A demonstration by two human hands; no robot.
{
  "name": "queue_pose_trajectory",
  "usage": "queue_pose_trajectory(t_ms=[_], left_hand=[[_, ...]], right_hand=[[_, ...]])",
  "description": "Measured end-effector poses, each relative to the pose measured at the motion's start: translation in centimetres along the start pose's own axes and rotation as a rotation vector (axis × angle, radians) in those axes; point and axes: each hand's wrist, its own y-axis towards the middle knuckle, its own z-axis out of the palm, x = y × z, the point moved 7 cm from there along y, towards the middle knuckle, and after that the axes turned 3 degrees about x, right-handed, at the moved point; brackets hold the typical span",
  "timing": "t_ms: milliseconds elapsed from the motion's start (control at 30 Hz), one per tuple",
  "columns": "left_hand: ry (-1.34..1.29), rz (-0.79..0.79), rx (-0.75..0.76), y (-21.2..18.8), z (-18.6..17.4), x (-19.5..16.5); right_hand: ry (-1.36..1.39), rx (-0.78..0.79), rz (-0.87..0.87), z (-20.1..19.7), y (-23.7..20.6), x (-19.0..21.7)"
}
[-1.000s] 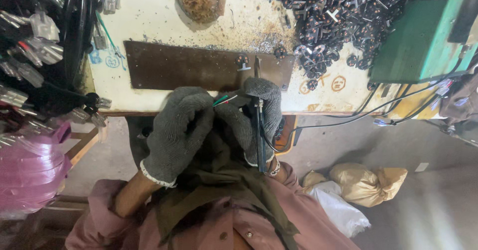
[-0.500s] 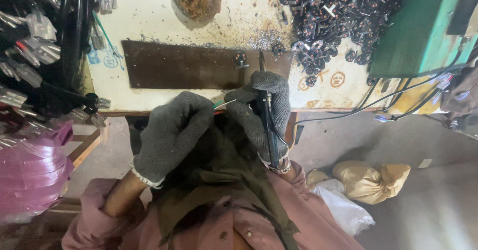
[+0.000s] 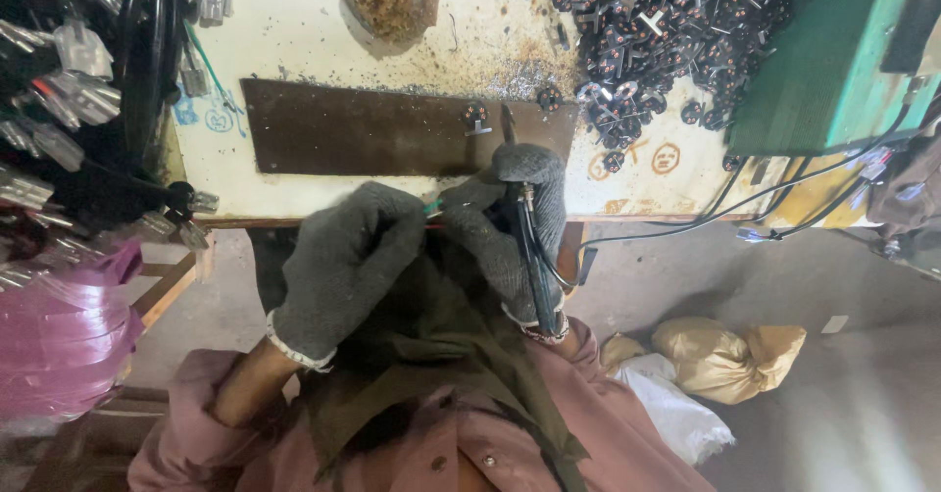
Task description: The person, wearing gloves, sits at a workbench covered with many small metal and plastic parts and assembles small electrical components one at a time. They hold a component in one hand and use a screwdriver-like tool in the other hand to work on each part, then set it down and pick up the next piece.
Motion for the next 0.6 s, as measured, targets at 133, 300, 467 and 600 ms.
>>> queue_pose_trajectory(t_ms=[133,300,467,600], left_hand=[[-0.032,-0.031,0.027,0.3,0.0,0.0],[-0.055,-0.073,0.047,0.5,0.0,0.4],[-0.030,-0.049,0.006,0.7,0.5,0.3],[-0.009,-0.113,-0.004,0.7,0.5,0.6]], right_hand=[[0.096,0.031,0.093,0.4,0.0,-1.1],[0.005,0.028,0.047,0.2,0.0,0.3],[-0.140,0.028,0.064,0.4,0.6,0.7],[-0.557,0.248,-0.033,1.7,0.8,0.9]])
